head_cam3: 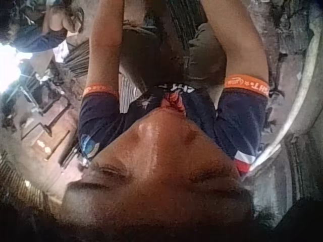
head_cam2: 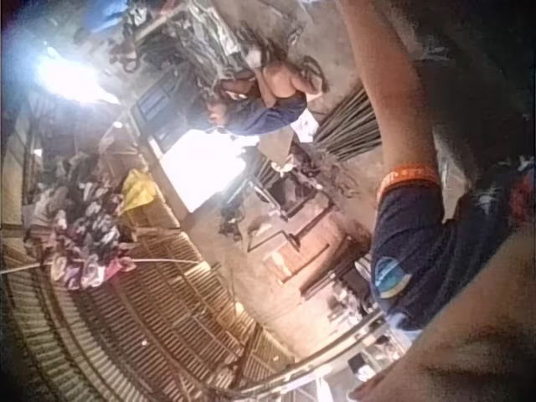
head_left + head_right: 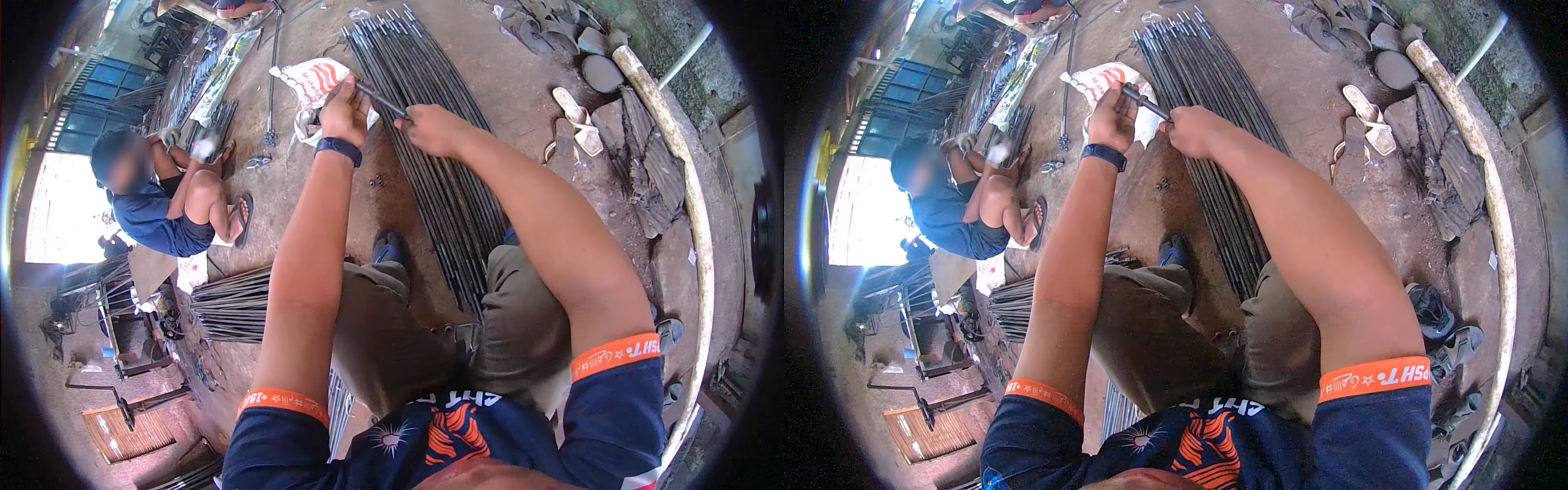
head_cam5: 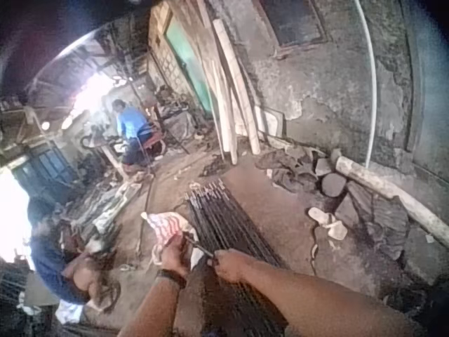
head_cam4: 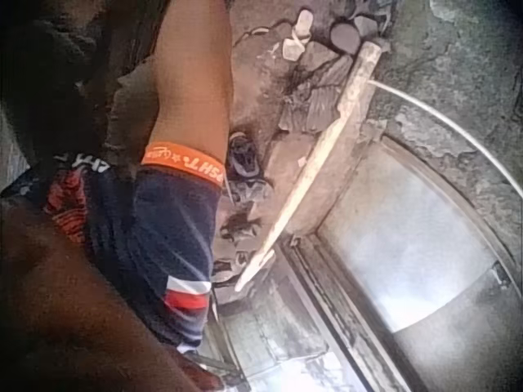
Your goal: Manually straightening and checking lengths of metal rods in a fabrication shop.
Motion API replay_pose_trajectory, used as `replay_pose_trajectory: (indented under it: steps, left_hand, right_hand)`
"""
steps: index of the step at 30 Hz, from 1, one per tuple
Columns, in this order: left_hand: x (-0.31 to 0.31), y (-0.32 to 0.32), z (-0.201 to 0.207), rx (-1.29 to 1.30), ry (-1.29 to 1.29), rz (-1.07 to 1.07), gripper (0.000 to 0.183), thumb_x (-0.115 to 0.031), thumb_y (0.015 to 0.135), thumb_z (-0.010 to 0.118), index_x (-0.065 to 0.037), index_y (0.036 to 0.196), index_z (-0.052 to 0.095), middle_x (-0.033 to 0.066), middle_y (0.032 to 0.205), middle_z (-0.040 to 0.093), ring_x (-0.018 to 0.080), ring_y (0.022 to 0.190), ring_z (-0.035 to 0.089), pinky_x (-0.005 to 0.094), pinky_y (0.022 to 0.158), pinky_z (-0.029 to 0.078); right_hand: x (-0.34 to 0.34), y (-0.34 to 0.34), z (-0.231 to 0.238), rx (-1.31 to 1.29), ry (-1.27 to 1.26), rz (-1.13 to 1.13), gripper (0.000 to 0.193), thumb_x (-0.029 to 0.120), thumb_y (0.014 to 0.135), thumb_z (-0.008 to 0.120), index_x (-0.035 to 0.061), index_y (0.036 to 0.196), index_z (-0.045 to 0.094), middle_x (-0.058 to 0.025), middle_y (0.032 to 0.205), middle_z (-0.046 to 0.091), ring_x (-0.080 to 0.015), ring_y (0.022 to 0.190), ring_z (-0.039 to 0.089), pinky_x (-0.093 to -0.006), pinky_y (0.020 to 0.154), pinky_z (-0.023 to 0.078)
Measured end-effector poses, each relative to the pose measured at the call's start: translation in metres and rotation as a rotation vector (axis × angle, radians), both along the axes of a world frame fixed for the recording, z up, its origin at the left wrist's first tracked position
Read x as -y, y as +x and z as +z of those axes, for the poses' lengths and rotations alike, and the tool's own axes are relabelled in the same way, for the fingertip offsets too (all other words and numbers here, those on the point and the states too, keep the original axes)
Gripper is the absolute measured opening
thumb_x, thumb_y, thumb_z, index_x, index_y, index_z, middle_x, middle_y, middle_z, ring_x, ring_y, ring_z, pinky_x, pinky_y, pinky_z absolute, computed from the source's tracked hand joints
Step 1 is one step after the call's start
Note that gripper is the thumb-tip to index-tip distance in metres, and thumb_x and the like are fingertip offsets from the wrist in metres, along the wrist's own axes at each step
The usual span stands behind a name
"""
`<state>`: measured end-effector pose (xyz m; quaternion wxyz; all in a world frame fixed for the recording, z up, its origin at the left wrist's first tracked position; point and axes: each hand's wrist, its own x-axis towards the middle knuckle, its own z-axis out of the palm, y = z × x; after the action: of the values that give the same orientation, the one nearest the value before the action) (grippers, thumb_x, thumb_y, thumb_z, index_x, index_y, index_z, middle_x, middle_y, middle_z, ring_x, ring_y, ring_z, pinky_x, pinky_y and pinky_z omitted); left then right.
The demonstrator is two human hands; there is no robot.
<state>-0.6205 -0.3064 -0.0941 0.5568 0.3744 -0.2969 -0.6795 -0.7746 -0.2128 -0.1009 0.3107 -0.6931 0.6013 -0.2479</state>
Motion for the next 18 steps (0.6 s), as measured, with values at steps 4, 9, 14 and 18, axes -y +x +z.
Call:
replay_pose_trajectory:
  steps: [4, 9, 14, 18]
  left_hand:
    - [0.0, 0.007, 0.011, -0.062, 0.01, -0.139, 0.013, -0.01, 0.088, 0.054, -0.001, 0.097, 0.052, 0.0118, 0.088, 0.061, 0.025, 0.084, 0.062, 0.0342, 0.079, 0.053]
    - [0.002, 0.013, 0.012, -0.04, -0.029, -0.091, 0.012, -0.01, 0.089, 0.053, 0.0, 0.096, 0.052, 0.0143, 0.09, 0.062, 0.0268, 0.086, 0.063, 0.0357, 0.082, 0.052]
    - [-0.001, 0.009, 0.011, 0.019, 0.003, -0.078, 0.012, -0.011, 0.089, 0.053, -0.001, 0.096, 0.052, 0.0135, 0.089, 0.063, 0.026, 0.086, 0.063, 0.035, 0.082, 0.052]
    - [-0.002, 0.008, 0.011, 0.009, 0.002, -0.103, 0.011, -0.011, 0.089, 0.053, -0.002, 0.096, 0.053, 0.0122, 0.089, 0.063, 0.0257, 0.086, 0.063, 0.0342, 0.08, 0.052]
  right_hand:
    - [-0.002, 0.001, 0.003, 0.039, 0.015, -0.014, 0.035, 0.03, 0.088, 0.049, -0.0029, 0.095, 0.059, -0.0259, 0.096, 0.06, -0.0391, 0.095, 0.056, -0.0439, 0.083, 0.044]
    - [-0.004, 0.002, 0.008, 0.049, 0.011, 0.001, 0.035, 0.03, 0.088, 0.049, -0.0031, 0.095, 0.058, -0.0261, 0.098, 0.059, -0.039, 0.096, 0.056, -0.0439, 0.084, 0.043]
    - [-0.004, 0.001, 0.008, 0.015, 0.019, -0.009, 0.034, 0.029, 0.087, 0.049, -0.0028, 0.096, 0.058, -0.0253, 0.1, 0.059, -0.0383, 0.097, 0.056, -0.0441, 0.084, 0.044]
    - [-0.002, 0.002, 0.007, 0.018, 0.038, -0.025, 0.035, 0.03, 0.087, 0.048, -0.002, 0.096, 0.058, -0.0246, 0.1, 0.059, -0.0381, 0.098, 0.055, -0.044, 0.085, 0.044]
